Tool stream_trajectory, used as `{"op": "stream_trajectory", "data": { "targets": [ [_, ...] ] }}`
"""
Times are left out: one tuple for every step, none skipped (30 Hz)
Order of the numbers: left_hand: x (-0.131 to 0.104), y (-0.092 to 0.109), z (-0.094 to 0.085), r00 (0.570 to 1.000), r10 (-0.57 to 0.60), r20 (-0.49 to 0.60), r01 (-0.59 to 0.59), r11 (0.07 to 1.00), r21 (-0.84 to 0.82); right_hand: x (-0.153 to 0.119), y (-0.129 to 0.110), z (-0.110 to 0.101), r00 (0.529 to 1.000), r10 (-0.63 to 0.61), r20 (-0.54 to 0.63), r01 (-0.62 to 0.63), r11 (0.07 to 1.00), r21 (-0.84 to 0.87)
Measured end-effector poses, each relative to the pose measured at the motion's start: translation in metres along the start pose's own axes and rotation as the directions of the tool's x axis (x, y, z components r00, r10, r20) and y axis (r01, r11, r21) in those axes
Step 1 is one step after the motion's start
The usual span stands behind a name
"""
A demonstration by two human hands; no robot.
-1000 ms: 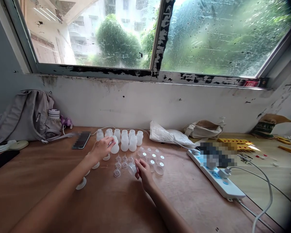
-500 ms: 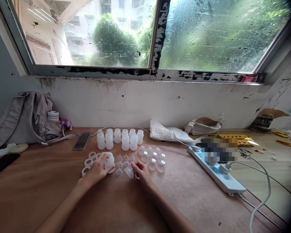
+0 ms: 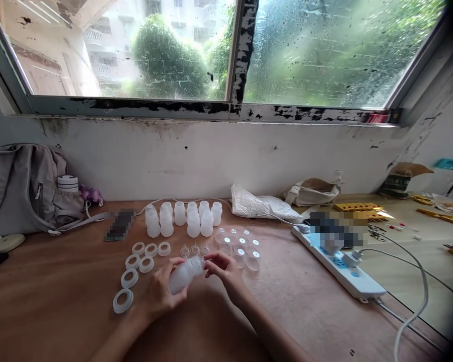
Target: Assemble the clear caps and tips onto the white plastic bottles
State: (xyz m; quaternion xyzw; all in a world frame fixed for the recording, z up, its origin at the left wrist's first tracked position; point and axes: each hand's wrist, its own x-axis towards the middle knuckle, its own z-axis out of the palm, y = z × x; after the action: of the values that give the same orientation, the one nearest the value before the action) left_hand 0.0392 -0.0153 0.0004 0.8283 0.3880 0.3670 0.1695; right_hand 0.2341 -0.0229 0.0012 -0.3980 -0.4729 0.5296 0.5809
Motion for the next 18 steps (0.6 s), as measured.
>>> {"op": "stream_trajectory", "data": {
  "targets": [
    [-0.003,0.001,0.002,1.0,0.011,0.016,-0.011,1.0,0.002,-0.001,-0.001,0.0,1.0,0.004,0.015,-0.004,1.0,-0.018],
    [-0.004,0.002,0.003,0.999,0.033,0.033,-0.033,0.999,0.008,-0.001,-0.001,0.0,1.0,0.006,0.023,-0.005,1.0,-0.029],
    [-0.005,0.003,0.004,0.998,0.057,0.04,-0.058,0.998,0.015,-0.002,-0.001,0.0,1.0,0.005,0.026,-0.004,0.999,-0.036],
    [-0.006,0.003,0.005,0.996,0.077,0.037,-0.078,0.997,0.021,-0.002,-0.001,-0.001,1.0,0.004,0.023,-0.003,0.999,-0.042],
    [-0.006,0.003,0.006,0.995,0.09,0.032,-0.091,0.995,0.03,-0.001,-0.002,-0.001,1.0,0.007,0.019,-0.006,0.999,-0.05],
    [-0.005,0.002,0.007,0.995,0.095,0.031,-0.096,0.995,0.041,-0.001,-0.002,-0.002,1.0,0.012,0.016,-0.011,0.998,-0.063],
    [-0.005,0.001,0.008,0.995,0.092,0.032,-0.094,0.994,0.051,0.0,-0.002,-0.002,1.0,0.018,0.015,-0.017,0.997,-0.076],
    [-0.005,0.0,0.01,0.996,0.083,0.035,-0.085,0.995,0.06,0.0,-0.002,-0.003,1.0,0.023,0.015,-0.022,0.996,-0.086],
    [-0.005,-0.001,0.011,0.997,0.069,0.039,-0.072,0.995,0.065,0.001,-0.003,-0.003,1.0,0.027,0.016,-0.025,0.995,-0.093],
    [-0.006,-0.003,0.012,0.998,0.055,0.042,-0.058,0.996,0.066,0.001,-0.003,-0.004,0.999,0.03,0.019,-0.028,0.995,-0.097],
    [-0.006,-0.004,0.013,0.998,0.041,0.042,-0.043,0.997,0.063,0.002,-0.004,-0.004,0.999,0.034,0.024,-0.032,0.994,-0.102],
    [-0.007,-0.005,0.013,0.999,0.028,0.043,-0.031,0.998,0.058,0.002,-0.004,-0.005,0.999,0.039,0.03,-0.036,0.994,-0.108],
    [-0.007,-0.005,0.014,0.999,0.02,0.045,-0.023,0.998,0.054,0.002,-0.004,-0.006,0.998,0.045,0.034,-0.04,0.992,-0.116],
    [-0.008,-0.006,0.014,0.998,0.02,0.053,-0.023,0.999,0.048,0.002,-0.004,-0.006,0.998,0.05,0.039,-0.045,0.991,-0.129],
    [-0.008,-0.006,0.014,0.998,0.029,0.064,-0.032,0.999,0.044,0.003,-0.003,-0.007,0.998,0.055,0.042,-0.048,0.988,-0.143],
    [-0.009,-0.007,0.013,0.996,0.044,0.076,-0.048,0.998,0.039,0.003,-0.002,-0.008,0.997,0.055,0.045,-0.047,0.986,-0.158],
    [-0.009,-0.007,0.013,0.994,0.064,0.087,-0.068,0.997,0.036,0.004,0.0,-0.009,0.998,0.049,0.049,-0.04,0.984,-0.174],
    [-0.009,-0.006,0.013,0.992,0.085,0.093,-0.088,0.996,0.031,0.004,0.002,-0.009,0.998,0.038,0.054,-0.027,0.981,-0.19]
  ]
}}
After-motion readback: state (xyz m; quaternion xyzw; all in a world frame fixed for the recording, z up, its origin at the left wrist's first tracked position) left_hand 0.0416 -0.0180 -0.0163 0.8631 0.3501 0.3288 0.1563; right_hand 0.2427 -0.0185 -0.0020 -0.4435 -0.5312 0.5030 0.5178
